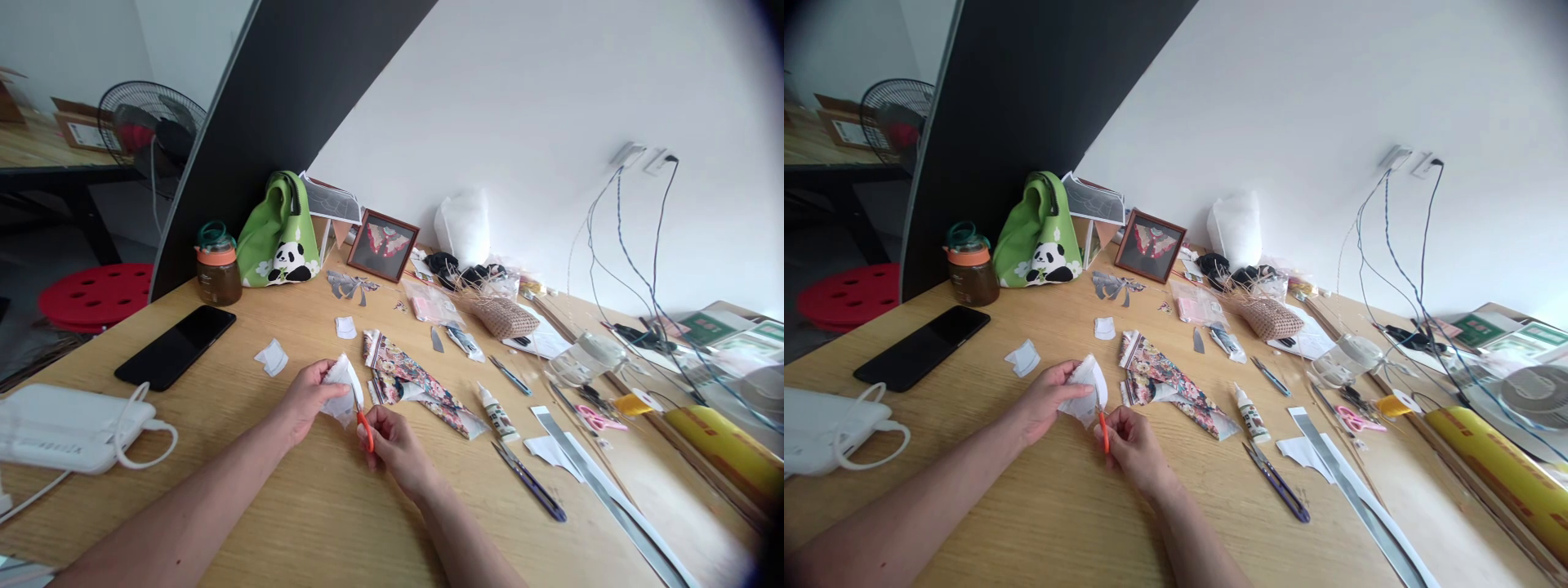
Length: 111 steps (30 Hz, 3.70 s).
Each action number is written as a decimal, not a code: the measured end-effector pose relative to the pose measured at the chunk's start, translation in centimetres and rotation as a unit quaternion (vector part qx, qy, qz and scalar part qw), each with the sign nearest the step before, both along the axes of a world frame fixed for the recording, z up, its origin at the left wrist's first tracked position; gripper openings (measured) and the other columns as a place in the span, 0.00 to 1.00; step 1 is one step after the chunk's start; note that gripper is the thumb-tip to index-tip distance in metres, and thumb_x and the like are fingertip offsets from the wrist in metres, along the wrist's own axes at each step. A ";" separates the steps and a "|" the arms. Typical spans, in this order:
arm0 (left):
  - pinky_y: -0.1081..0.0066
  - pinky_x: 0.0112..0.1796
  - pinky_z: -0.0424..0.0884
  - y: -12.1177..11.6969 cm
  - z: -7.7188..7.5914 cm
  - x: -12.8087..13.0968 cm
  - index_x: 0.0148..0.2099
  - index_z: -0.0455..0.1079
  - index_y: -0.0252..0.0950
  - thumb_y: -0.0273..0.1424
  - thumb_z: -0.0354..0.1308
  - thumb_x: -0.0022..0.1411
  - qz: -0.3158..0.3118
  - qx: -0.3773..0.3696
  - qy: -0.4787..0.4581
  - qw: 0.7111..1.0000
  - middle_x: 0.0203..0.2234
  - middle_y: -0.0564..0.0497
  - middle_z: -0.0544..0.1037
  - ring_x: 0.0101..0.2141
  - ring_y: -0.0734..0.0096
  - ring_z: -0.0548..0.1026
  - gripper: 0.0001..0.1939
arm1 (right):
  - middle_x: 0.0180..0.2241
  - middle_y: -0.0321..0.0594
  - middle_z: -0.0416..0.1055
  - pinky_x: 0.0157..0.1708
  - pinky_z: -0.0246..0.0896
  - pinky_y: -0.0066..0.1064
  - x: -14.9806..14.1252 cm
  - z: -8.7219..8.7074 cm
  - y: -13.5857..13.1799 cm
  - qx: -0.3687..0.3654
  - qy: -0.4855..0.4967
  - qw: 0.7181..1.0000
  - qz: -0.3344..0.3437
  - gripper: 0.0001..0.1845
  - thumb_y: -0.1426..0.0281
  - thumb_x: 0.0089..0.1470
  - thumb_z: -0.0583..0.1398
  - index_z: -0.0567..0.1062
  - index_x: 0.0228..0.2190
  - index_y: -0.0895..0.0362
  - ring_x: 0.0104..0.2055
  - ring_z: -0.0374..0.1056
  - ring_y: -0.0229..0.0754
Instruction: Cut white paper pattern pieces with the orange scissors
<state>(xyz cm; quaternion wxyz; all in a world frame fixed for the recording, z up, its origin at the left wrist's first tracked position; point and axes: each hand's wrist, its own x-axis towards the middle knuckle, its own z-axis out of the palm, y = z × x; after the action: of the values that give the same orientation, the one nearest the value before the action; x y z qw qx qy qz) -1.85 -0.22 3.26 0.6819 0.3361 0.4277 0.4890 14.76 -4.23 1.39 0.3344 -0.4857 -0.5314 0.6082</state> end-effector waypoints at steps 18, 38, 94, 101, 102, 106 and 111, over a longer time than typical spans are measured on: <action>0.74 0.27 0.65 0.0 -0.1 0.1 0.33 0.70 0.32 0.27 0.67 0.36 -0.009 0.003 0.000 1.000 0.21 0.54 0.75 0.22 0.75 0.70 0.17 | 0.18 0.29 0.62 0.15 0.43 0.23 0.1 -0.3 0.0 0.002 0.022 1.000 0.014 0.25 0.50 0.44 0.64 0.64 0.25 0.58 0.14 0.56 0.28; 0.74 0.26 0.64 0.0 -0.2 0.0 0.34 0.69 0.32 0.27 0.66 0.37 -0.008 0.006 0.002 1.000 0.21 0.55 0.75 0.22 0.75 0.69 0.18 | 0.15 0.27 0.60 0.13 0.41 0.22 0.1 -0.4 0.0 -0.001 0.014 1.000 -0.001 0.24 0.50 0.44 0.64 0.63 0.24 0.58 0.13 0.54 0.28; 0.73 0.28 0.63 0.0 -0.3 0.0 0.35 0.71 0.33 0.28 0.68 0.36 -0.013 0.006 0.006 1.000 0.22 0.53 0.75 0.23 0.74 0.70 0.19 | 0.17 0.28 0.63 0.15 0.41 0.24 0.1 -0.2 0.0 -0.002 0.020 1.000 0.017 0.24 0.50 0.45 0.63 0.63 0.24 0.57 0.14 0.56 0.29; 0.73 0.27 0.63 0.1 -0.4 0.0 0.34 0.71 0.32 0.28 0.67 0.36 -0.014 0.016 0.008 1.000 0.23 0.53 0.75 0.23 0.73 0.70 0.18 | 0.16 0.28 0.62 0.15 0.39 0.24 0.2 -0.4 0.0 -0.006 0.010 1.000 0.017 0.24 0.49 0.46 0.62 0.63 0.24 0.57 0.13 0.55 0.29; 0.73 0.27 0.63 0.1 -0.4 0.0 0.34 0.71 0.33 0.28 0.67 0.36 -0.014 0.016 0.008 1.000 0.23 0.53 0.75 0.23 0.73 0.70 0.18 | 0.16 0.28 0.62 0.14 0.39 0.24 0.2 -0.5 0.1 -0.006 0.010 1.000 0.016 0.25 0.49 0.45 0.63 0.63 0.24 0.57 0.13 0.54 0.29; 0.73 0.27 0.63 0.1 -0.5 0.0 0.34 0.71 0.33 0.28 0.67 0.36 -0.017 0.013 0.007 1.000 0.23 0.53 0.76 0.23 0.73 0.70 0.18 | 0.16 0.27 0.60 0.14 0.40 0.23 0.2 -0.4 0.0 -0.008 0.011 1.000 0.009 0.25 0.49 0.44 0.63 0.63 0.24 0.57 0.13 0.54 0.28; 0.73 0.27 0.63 0.1 -0.3 -0.1 0.34 0.71 0.33 0.28 0.68 0.36 -0.016 0.007 0.001 1.000 0.22 0.53 0.75 0.23 0.73 0.70 0.18 | 0.16 0.26 0.58 0.14 0.40 0.23 0.1 -0.2 0.0 -0.005 0.009 1.000 0.002 0.25 0.50 0.44 0.64 0.62 0.23 0.57 0.13 0.53 0.28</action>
<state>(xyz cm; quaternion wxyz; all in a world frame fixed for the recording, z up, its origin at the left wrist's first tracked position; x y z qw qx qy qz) -1.95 -0.12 2.93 0.6868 0.3484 0.4192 0.4809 14.83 -4.25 1.16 0.3352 -0.4807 -0.5268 0.6157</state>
